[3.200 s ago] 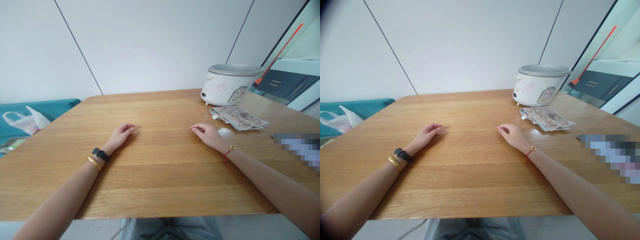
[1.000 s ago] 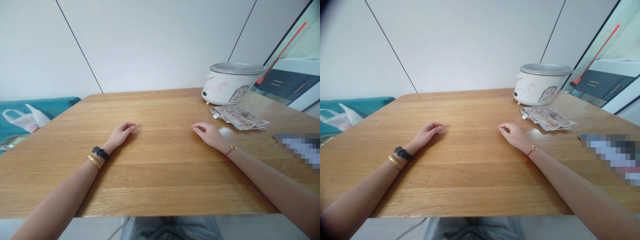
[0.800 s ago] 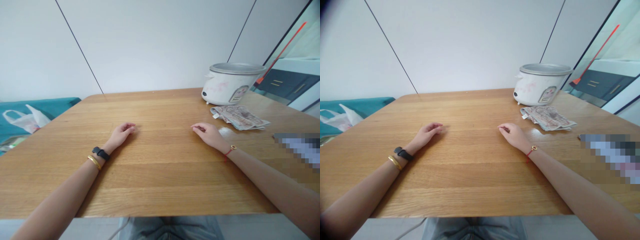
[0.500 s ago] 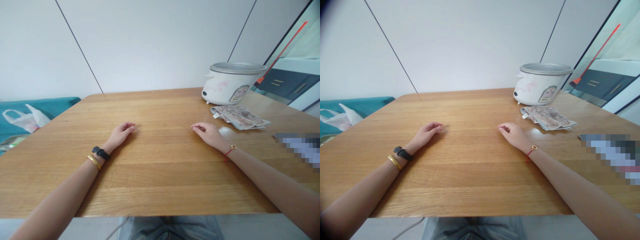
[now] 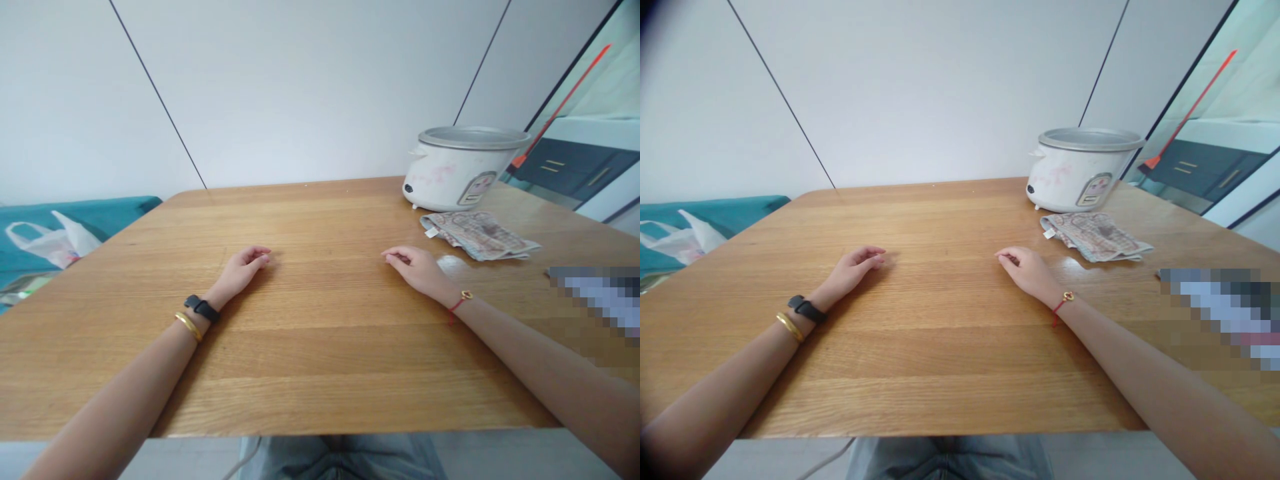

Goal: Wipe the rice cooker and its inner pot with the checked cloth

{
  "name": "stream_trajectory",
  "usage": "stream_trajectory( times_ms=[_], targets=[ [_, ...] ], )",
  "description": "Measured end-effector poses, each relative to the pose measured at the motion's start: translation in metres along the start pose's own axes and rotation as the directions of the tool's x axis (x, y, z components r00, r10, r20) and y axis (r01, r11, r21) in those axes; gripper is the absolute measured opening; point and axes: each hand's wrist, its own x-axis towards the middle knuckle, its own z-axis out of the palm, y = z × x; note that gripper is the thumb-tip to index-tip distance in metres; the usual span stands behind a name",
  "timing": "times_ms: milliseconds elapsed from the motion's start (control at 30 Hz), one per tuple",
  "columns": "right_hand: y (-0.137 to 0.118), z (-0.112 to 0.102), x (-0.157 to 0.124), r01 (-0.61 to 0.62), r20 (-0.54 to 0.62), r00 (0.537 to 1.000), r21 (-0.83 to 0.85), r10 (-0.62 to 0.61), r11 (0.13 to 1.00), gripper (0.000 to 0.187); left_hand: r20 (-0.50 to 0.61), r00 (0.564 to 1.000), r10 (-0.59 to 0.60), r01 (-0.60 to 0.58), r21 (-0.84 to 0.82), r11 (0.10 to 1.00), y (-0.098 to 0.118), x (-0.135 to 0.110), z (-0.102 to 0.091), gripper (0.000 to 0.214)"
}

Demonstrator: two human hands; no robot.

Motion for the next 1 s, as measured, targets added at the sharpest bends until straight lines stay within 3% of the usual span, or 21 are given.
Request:
stream_trajectory(
  times_ms=[1000],
  targets=[
    [0.0004,-0.0001,0.0005,0.005,0.003,1.0,-0.002,-0.005,1.0,0.025,0.002,1.0,0.006,-0.006,0.007,1.0,0.0009,-0.0008,0.0003,0.038]
  ],
)
